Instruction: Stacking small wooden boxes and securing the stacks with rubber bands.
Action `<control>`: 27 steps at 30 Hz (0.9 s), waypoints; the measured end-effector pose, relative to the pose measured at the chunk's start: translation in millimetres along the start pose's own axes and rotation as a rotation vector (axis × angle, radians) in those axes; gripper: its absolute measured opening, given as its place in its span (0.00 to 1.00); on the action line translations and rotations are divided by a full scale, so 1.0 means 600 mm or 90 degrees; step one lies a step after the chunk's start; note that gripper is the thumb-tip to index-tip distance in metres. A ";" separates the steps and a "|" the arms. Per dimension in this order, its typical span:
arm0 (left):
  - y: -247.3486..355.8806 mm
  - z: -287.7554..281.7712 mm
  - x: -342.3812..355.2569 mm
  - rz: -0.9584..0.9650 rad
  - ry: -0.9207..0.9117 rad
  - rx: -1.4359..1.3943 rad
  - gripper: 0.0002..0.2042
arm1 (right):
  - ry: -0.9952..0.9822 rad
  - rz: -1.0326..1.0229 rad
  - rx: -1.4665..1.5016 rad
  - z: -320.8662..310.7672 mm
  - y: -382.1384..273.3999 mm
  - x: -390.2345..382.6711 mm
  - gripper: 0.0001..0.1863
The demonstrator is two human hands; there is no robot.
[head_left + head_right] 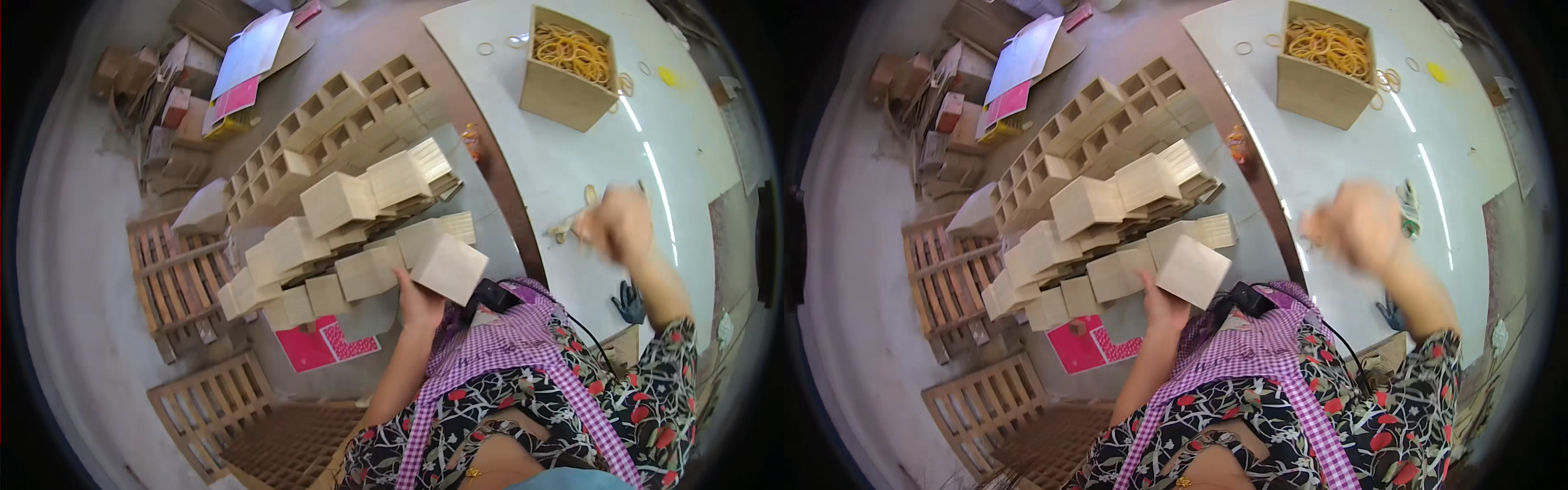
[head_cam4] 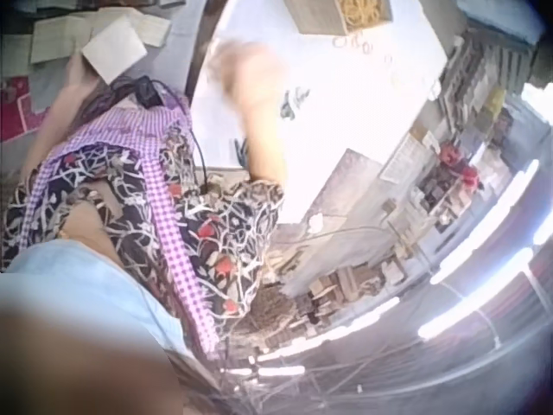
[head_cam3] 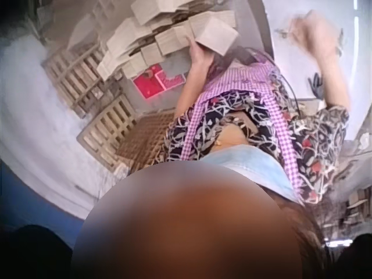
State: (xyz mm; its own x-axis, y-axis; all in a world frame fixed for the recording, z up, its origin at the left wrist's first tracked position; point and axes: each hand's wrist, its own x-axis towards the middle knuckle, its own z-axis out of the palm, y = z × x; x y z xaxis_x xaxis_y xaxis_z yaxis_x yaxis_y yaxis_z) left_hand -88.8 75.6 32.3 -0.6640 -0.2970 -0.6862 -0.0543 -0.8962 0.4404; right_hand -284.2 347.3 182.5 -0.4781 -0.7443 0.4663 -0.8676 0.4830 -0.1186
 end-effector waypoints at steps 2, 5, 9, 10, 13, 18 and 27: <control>0.007 0.000 -0.012 0.039 -0.046 -0.038 0.39 | 0.229 0.048 -0.018 -0.005 0.102 0.055 0.10; 0.009 0.002 -0.021 0.108 -0.153 -0.101 0.39 | 0.279 0.159 -0.147 0.025 0.258 0.124 0.08; 0.011 0.001 -0.018 0.120 -0.016 -0.145 0.23 | -0.093 0.228 -0.317 0.087 0.369 0.136 0.10; 0.011 -0.001 -0.018 0.113 0.024 -0.211 0.18 | -0.104 0.262 -0.341 0.100 0.376 0.134 0.10; 0.004 0.002 -0.025 0.141 0.006 -0.227 0.18 | -0.066 0.284 -0.351 0.122 0.368 0.151 0.09; -0.013 0.029 -0.063 0.222 -0.008 -0.235 0.18 | -0.040 0.168 -0.134 0.151 0.283 0.223 0.09; 0.020 0.045 -0.104 0.099 0.071 -0.203 0.15 | -0.190 0.014 0.138 0.273 0.048 0.380 0.19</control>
State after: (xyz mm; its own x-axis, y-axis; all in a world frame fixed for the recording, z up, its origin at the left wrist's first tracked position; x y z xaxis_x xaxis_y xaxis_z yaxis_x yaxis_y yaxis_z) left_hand -68.2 92.3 95.9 -0.5597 -0.4566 -0.6915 0.2881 -0.8897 0.3543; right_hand -440.5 115.8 141.7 -0.4886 -0.8517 0.1894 -0.8499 0.4155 -0.3242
